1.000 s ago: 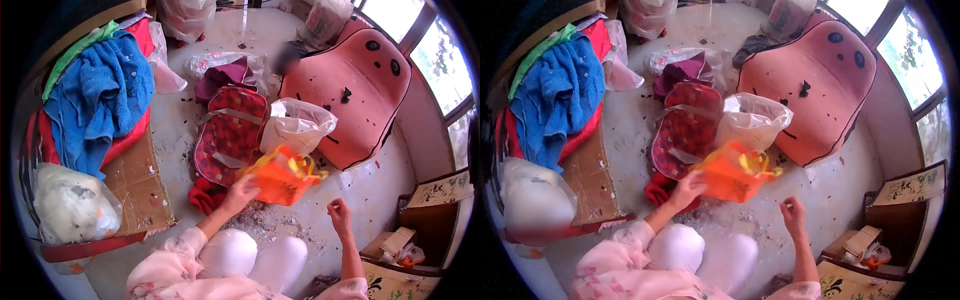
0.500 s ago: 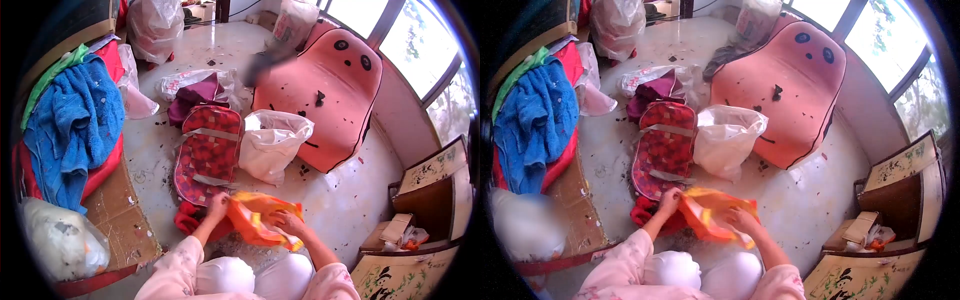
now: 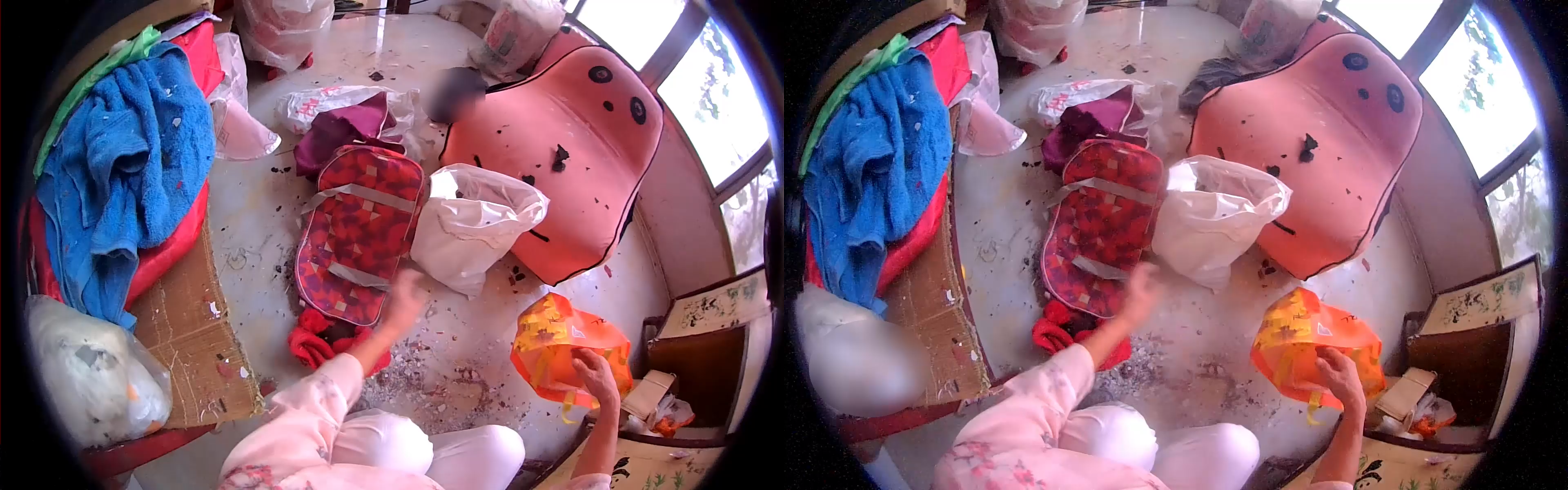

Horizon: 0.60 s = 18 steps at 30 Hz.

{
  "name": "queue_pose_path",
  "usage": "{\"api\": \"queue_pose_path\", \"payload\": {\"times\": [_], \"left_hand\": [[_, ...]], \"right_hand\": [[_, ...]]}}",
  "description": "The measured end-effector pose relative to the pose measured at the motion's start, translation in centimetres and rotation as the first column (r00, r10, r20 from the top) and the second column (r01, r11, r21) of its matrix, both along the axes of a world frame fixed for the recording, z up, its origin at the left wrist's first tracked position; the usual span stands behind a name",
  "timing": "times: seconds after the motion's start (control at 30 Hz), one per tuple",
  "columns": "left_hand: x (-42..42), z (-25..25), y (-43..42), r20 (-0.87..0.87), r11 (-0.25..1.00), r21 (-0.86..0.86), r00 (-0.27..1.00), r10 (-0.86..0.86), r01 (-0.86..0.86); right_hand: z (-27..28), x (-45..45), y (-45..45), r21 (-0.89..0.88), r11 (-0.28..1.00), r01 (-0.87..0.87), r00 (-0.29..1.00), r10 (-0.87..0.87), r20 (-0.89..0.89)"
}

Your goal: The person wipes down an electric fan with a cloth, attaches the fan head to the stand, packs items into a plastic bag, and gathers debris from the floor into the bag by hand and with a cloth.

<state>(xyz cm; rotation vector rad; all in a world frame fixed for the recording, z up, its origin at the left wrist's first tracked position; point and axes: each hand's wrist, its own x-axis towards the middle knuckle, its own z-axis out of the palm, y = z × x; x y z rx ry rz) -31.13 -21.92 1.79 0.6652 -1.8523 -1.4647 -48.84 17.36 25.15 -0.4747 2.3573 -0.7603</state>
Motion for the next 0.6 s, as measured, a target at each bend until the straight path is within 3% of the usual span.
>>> {"api": "queue_pose_path", "payload": {"times": [0.03,0.1,0.13,0.17,0.23,0.27,0.33,0.43,0.47,0.5,0.53,0.57,0.6], "left_hand": [[2.4,1.1,-3.6,0.152,0.972,-0.062,0.960,0.233,-0.226],[7.0,-2.9,-10.3,0.376,0.706,-0.243,0.606,0.701,-0.666],[9.6,-4.5,-13.4,0.626,0.632,-0.117,0.438,0.646,-0.766],[11.4,-5.6,-14.9,0.724,0.677,-0.197,0.361,0.588,-0.709],[13.4,-7.4,-16.7,0.801,0.782,-0.112,0.410,0.437,-0.614],[13.6,-8.1,-17.4,0.835,0.808,-0.105,0.389,0.388,-0.580],[14.8,-9.2,-19.2,0.850,0.860,0.151,0.508,0.138,-0.487],[14.7,-7.9,-17.8,0.587,0.859,0.050,0.711,0.387,-0.509],[13.8,-7.4,-16.7,0.350,0.814,0.110,0.789,0.505,-0.570],[12.6,-3.7,-14.8,0.267,0.791,0.013,0.764,0.587,-0.612],[11.8,-0.4,-12.6,0.132,0.813,-0.048,0.803,0.581,-0.581],[11.1,3.2,-9.9,0.119,0.833,-0.136,0.826,0.552,-0.537],[10.4,7.9,-6.5,0.106,0.883,-0.063,0.877,0.470,-0.465]], "right_hand": [[-0.3,0.3,-0.2,-0.019,1.000,0.022,1.000,-0.022,-0.001],[-0.8,1.2,-0.3,-0.052,0.996,0.073,0.997,-0.074,-0.008],[-2.1,0.8,0.4,-0.035,0.999,0.032,0.997,-0.034,-0.063],[-2.3,0.8,-0.3,-0.057,0.997,0.045,0.991,-0.051,-0.126],[-2.4,1.4,-3.2,-0.107,0.992,0.062,0.966,-0.087,-0.245],[-2.4,1.9,-5.1,-0.206,0.971,0.121,0.970,-0.160,-0.185],[-3.0,2.2,-7.8,-0.252,0.966,0.050,0.981,-0.094,-0.168],[-3.5,3.9,-12.3,-0.291,0.952,-0.091,0.991,0.060,-0.116],[-3.4,4.5,-14.0,-0.298,0.943,-0.144,0.988,0.121,-0.096],[-3.0,5.3,-15.6,-0.336,0.930,-0.151,0.987,0.159,-0.002],[-2.4,6.2,-17.3,-0.373,0.915,-0.156,0.975,0.203,0.090],[-1.9,6.9,-19.0,-0.408,0.899,-0.159,0.951,0.251,0.181],[-1.8,7.5,-20.4,-0.424,0.893,-0.153,0.935,0.269,0.230]]}}
